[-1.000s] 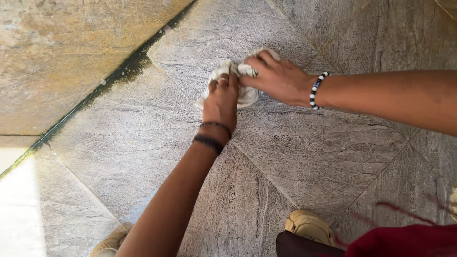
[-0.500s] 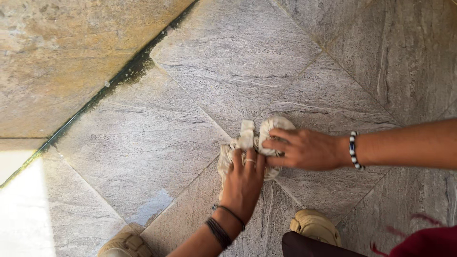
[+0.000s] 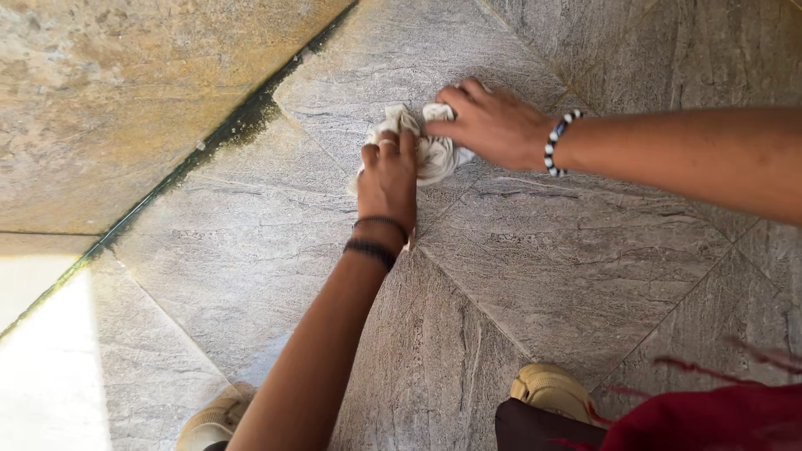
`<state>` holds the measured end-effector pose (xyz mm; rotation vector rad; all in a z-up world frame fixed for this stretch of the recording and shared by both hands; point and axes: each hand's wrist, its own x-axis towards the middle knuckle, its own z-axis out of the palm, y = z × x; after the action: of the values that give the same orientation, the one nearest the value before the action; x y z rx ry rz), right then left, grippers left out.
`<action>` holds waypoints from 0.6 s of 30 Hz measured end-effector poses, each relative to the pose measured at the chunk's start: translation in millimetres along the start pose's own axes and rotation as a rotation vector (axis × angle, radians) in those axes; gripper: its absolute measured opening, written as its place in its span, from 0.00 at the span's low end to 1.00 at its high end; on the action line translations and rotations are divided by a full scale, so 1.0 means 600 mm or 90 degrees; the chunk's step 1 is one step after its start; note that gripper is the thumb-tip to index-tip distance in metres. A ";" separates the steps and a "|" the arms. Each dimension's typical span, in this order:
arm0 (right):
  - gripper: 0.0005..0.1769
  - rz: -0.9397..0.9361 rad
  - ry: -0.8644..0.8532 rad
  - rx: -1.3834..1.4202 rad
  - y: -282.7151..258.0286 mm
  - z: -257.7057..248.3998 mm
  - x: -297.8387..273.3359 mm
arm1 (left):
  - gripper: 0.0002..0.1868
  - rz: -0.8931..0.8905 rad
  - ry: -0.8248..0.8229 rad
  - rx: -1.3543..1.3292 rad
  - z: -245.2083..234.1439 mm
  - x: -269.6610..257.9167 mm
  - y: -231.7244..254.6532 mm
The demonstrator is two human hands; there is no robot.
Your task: The person wipes the tile floor using a cloth, repeatedly scrubbing different sections of the surface and corner edges.
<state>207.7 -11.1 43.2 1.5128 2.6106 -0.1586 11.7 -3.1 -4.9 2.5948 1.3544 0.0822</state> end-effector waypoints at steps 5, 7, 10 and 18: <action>0.31 -0.023 -0.003 -0.010 -0.012 0.010 -0.017 | 0.44 -0.019 -0.063 -0.025 -0.009 -0.013 0.018; 0.30 -0.080 0.036 -0.005 -0.038 0.016 -0.055 | 0.42 0.036 -0.050 -0.045 -0.003 -0.063 0.024; 0.20 -0.098 0.012 0.102 -0.096 0.023 -0.118 | 0.32 0.162 -0.024 -0.046 0.003 -0.165 0.032; 0.22 -0.195 -0.020 0.092 -0.130 0.012 -0.145 | 0.33 0.276 -0.008 0.001 0.014 -0.212 0.015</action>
<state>183.3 -125.2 51.8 1.1240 2.8434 -0.4025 -52.8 -113.3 -5.0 2.8361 0.7653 0.1308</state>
